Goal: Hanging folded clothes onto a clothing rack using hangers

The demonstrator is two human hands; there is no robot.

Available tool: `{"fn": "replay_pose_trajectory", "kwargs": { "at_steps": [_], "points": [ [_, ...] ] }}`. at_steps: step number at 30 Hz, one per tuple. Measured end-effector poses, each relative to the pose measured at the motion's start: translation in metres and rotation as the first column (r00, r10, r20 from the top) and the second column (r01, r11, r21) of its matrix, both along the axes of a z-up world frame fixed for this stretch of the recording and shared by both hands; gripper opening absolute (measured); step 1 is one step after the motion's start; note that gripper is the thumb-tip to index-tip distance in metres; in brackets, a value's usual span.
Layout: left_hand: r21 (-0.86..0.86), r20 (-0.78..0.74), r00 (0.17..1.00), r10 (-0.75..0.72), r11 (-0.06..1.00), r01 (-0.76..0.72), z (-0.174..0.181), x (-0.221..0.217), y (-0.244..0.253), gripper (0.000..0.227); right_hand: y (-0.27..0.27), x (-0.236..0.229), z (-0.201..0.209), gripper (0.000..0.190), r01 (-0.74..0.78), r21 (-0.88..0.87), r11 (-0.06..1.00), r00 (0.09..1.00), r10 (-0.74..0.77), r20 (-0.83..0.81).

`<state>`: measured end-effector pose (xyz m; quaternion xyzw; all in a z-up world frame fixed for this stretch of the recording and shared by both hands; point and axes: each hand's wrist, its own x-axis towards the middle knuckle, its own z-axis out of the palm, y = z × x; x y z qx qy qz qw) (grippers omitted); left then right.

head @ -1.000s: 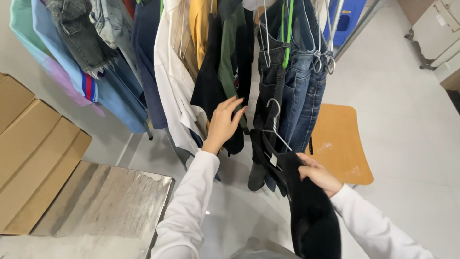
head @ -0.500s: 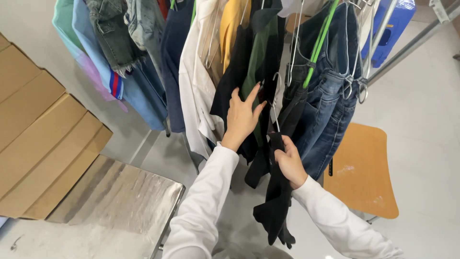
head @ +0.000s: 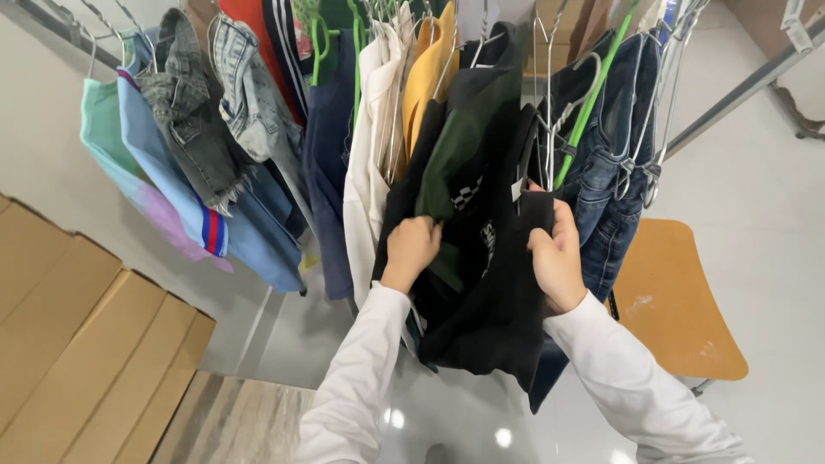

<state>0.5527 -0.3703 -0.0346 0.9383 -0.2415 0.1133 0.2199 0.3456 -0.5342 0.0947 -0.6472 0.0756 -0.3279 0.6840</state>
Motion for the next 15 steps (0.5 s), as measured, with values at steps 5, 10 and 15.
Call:
{"fn": "replay_pose_trajectory", "kwargs": {
  "at_steps": [5, 10, 15],
  "points": [
    [-0.121, -0.072, 0.938, -0.339, 0.936, 0.329, 0.046, -0.042, -0.001, 0.027, -0.009, 0.071, 0.010, 0.060, 0.048, -0.080, 0.996, 0.996, -0.042, 0.073],
    [-0.247, -0.022, 0.935, -0.353, 0.908, 0.338, 0.079, -0.062, 0.012, 0.018, -0.017, 0.111, 0.054, 0.057, 0.124, -0.160, 0.979, 0.990, -0.110, 0.092],
    [-0.566, 0.041, 0.904, -0.425, 0.736, 0.372, 0.154, -0.077, 0.015, 0.090, -0.071, 0.194, 0.049, 0.048, 0.263, -0.310, 0.914, 0.963, -0.230, 0.138]
  ]
}}
